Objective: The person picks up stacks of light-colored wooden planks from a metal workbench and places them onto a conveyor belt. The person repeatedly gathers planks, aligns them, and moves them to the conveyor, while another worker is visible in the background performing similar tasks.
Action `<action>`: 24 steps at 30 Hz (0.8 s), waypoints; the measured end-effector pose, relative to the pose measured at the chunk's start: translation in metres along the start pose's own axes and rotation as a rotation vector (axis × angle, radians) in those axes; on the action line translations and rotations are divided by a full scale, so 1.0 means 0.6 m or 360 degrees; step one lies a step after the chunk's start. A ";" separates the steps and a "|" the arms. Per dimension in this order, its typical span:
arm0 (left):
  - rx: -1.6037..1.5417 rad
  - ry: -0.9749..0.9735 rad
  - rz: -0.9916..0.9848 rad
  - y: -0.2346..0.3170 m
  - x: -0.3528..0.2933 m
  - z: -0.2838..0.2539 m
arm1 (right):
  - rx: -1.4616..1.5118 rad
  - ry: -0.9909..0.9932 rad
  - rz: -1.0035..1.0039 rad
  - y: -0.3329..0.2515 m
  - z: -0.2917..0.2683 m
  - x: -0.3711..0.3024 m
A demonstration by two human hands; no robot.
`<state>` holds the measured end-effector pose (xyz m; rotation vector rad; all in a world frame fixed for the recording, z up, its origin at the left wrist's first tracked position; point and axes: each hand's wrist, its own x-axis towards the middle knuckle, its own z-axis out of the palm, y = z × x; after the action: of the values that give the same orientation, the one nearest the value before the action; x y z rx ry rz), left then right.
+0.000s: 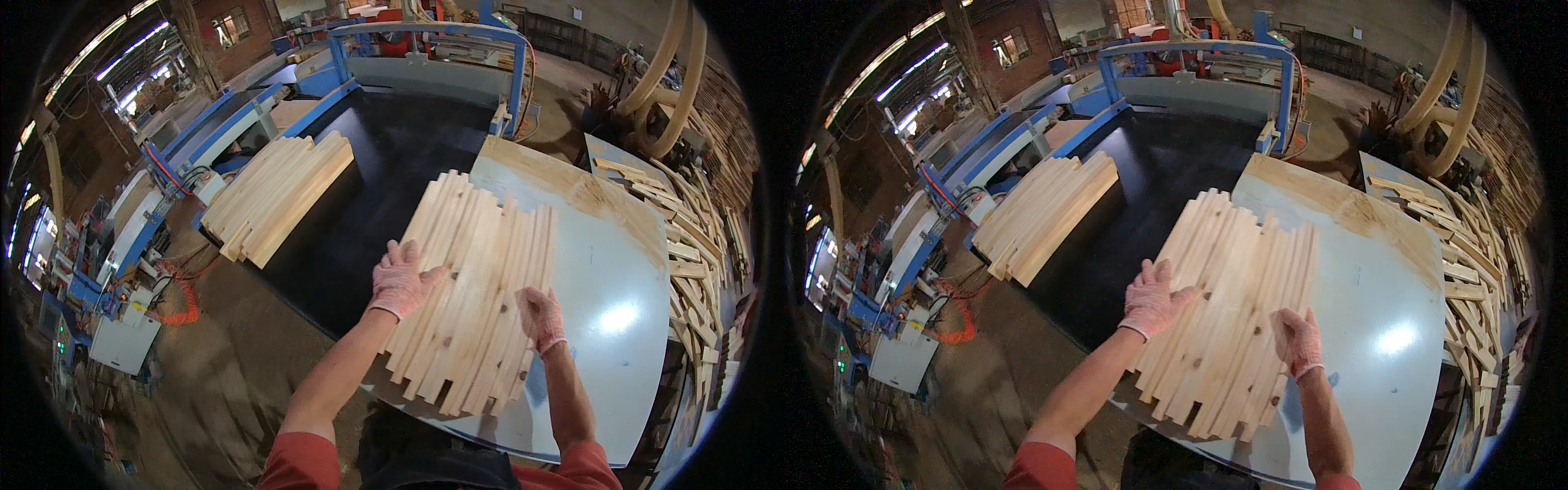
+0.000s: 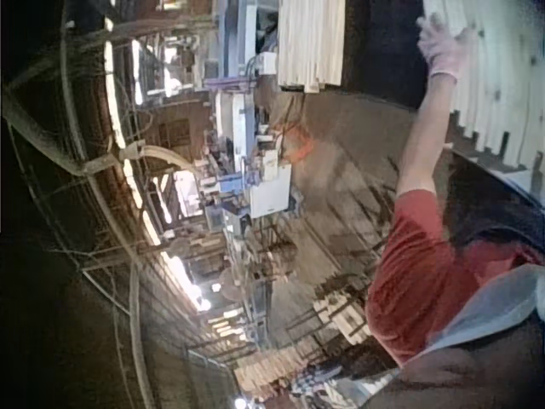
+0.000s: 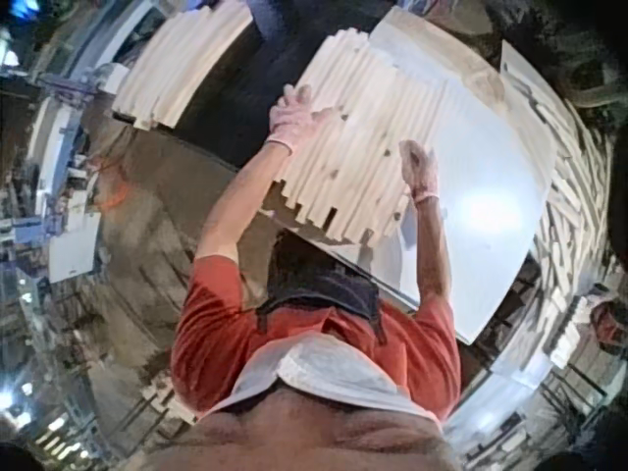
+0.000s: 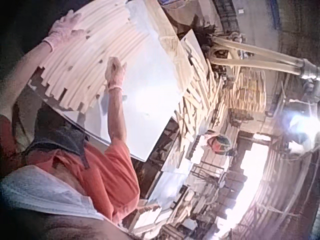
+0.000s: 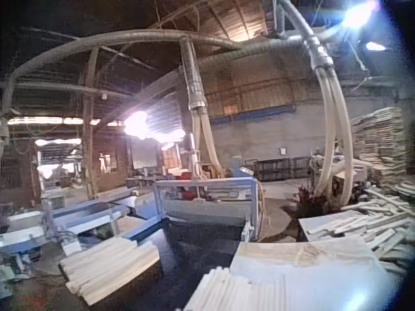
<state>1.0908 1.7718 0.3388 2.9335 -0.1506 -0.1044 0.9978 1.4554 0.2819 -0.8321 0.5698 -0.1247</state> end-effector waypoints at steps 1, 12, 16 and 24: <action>-0.0037 -0.0008 -0.0004 -0.044 0.025 0.005 | 0.0065 0.0030 -0.0006 0.025 0.046 0.016; 0.0294 -0.0012 -0.0031 -0.441 0.257 -0.094 | -0.0393 -0.0089 0.0049 0.224 0.472 0.090; 0.0256 -0.0015 0.0041 -0.524 0.315 -0.118 | -0.0145 -0.0034 -0.0064 0.317 0.526 0.136; 0.0371 -0.0057 0.0119 -0.537 0.320 -0.118 | -0.2461 0.0406 -0.0230 0.285 0.557 0.099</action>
<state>1.3174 2.0786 0.3304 3.1542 -0.2962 -0.1364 1.2039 1.7735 0.3103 -2.3840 0.8171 0.1199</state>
